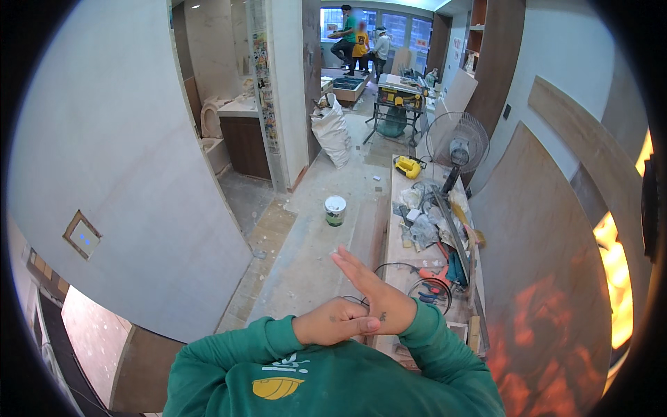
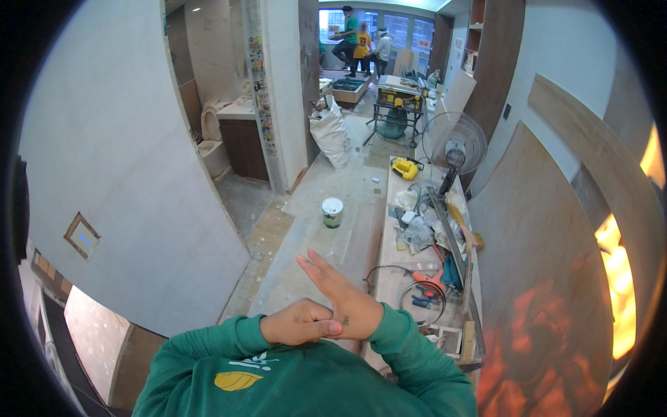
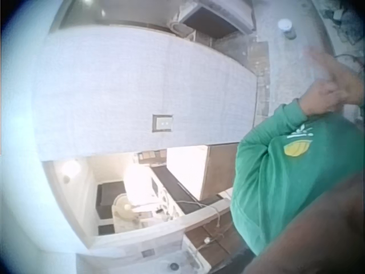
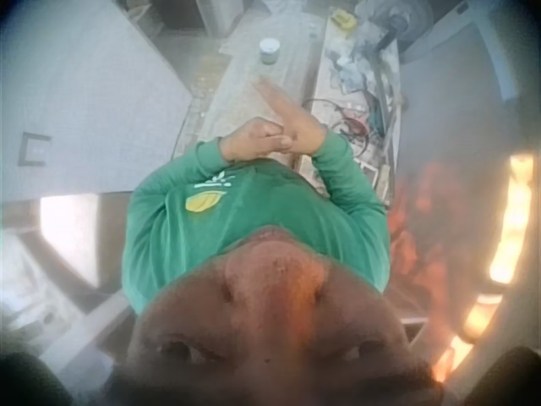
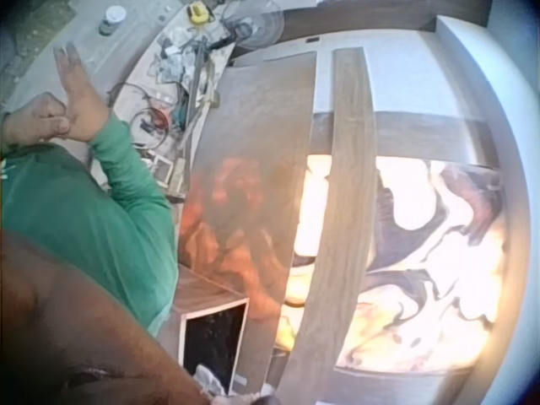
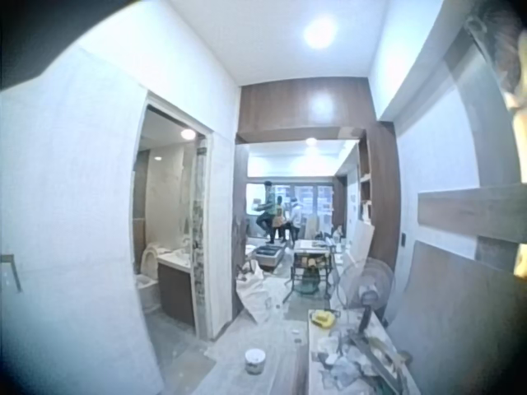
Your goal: The person cuts a black flexible strip using red scissors and applies it to the edge of a wooden board. They measure the strip against the board's edge, trim it to size, and press it onto the surface.
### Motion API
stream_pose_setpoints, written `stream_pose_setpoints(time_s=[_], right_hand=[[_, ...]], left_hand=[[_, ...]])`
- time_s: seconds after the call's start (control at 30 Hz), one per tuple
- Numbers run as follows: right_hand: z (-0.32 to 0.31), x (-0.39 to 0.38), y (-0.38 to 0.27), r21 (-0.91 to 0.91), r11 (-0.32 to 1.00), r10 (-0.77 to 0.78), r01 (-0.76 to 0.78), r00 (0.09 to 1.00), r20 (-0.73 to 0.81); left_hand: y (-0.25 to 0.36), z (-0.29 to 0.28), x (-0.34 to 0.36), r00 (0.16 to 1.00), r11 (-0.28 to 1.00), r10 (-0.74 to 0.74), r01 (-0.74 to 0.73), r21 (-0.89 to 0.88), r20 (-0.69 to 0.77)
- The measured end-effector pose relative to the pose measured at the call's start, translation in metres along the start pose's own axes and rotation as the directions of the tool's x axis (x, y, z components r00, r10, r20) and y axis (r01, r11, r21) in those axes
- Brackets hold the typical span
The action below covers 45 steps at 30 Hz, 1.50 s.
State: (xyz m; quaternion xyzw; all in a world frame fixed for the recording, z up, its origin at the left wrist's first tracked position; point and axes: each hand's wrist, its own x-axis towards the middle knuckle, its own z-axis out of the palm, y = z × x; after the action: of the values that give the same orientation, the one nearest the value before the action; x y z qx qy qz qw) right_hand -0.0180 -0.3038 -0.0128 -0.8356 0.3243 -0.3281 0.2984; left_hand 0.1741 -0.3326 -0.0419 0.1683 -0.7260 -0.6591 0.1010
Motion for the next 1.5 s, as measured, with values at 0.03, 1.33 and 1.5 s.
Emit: stream_pose_setpoints(time_s=[0.03,1.33,1.5], right_hand=[[-0.003,-0.001,-0.005,0.020,1.000,-0.003,0.003,1.000,0.012],[0.145,-0.227,0.227,0.189,0.400,0.916,-0.897,0.401,-0.033],[0.255,-0.297,0.261,-0.050,0.381,0.883,-0.923,0.348,0.315]], left_hand=[[0.003,0.000,-0.001,0.999,0.999,-0.034,0.035,-0.034,0.034],[-0.463,0.056,-0.330,0.582,0.495,-0.606,0.810,0.315,-0.542],[-0.429,0.128,-0.347,0.274,0.468,-0.791,0.847,-0.253,-0.547]])
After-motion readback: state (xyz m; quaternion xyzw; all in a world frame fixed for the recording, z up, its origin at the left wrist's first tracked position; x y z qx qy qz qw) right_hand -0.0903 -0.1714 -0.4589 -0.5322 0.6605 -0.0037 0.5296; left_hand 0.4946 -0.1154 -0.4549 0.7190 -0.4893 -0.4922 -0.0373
